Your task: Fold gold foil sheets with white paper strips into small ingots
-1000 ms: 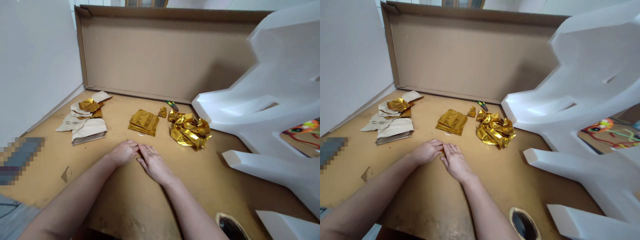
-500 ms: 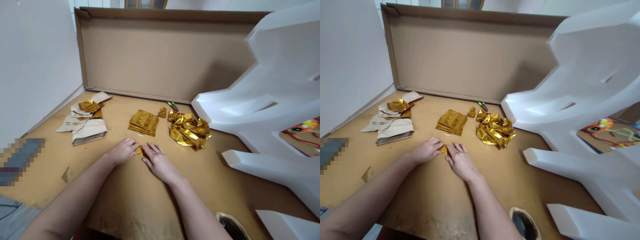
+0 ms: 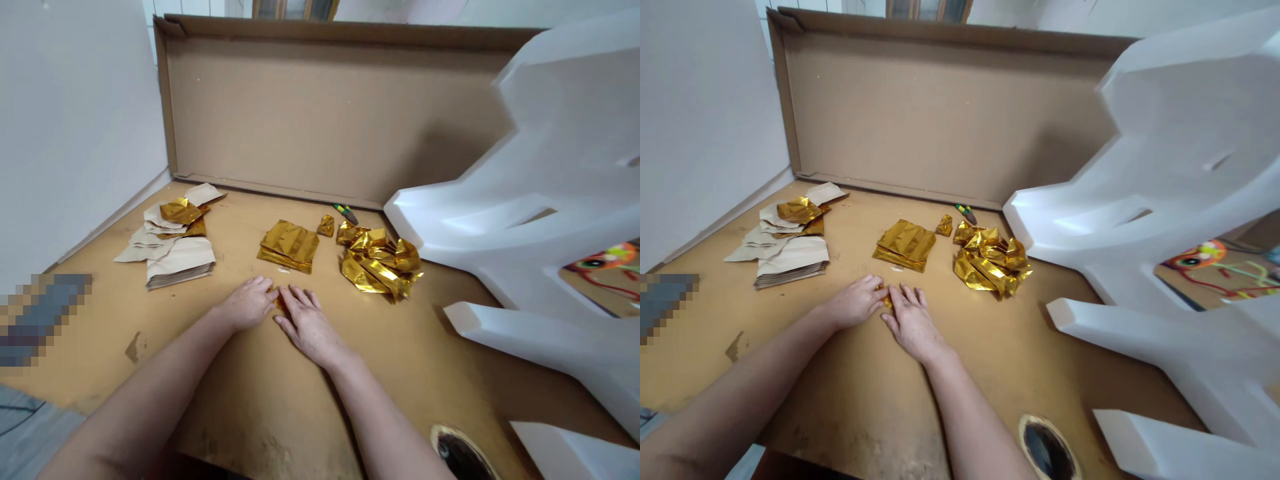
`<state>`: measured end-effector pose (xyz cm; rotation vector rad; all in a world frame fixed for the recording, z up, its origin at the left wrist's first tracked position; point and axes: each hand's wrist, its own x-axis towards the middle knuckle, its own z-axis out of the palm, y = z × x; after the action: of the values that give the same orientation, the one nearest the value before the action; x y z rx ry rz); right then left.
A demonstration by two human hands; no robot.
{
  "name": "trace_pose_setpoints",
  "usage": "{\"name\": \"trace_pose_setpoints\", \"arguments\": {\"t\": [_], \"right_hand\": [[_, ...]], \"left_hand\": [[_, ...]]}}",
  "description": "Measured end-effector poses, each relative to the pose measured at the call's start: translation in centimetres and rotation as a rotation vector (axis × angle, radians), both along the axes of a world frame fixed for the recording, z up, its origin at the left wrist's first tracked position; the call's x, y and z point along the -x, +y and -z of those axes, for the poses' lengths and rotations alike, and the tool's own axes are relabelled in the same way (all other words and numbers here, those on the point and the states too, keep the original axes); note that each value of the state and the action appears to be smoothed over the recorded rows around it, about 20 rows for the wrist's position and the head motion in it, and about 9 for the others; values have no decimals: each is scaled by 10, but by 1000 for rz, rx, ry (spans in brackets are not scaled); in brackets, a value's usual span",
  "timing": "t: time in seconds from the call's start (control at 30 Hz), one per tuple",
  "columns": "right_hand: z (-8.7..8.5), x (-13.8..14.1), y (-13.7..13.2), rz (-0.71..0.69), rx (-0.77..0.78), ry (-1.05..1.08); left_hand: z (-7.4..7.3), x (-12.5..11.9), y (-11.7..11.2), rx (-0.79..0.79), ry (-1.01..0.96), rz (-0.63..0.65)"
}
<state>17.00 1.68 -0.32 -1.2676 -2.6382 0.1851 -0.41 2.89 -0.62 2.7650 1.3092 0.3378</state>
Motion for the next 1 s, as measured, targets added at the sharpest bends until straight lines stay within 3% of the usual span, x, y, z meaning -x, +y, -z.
{"name": "trace_pose_setpoints", "arguments": {"t": [0.6, 1.0], "right_hand": [[-22, -34, 6, 5, 1, -83], [-30, -43, 5, 85, 114, -118]], "left_hand": [[-11, 3, 0, 30, -12, -99], [-13, 9, 1, 39, -39, -95]]}}
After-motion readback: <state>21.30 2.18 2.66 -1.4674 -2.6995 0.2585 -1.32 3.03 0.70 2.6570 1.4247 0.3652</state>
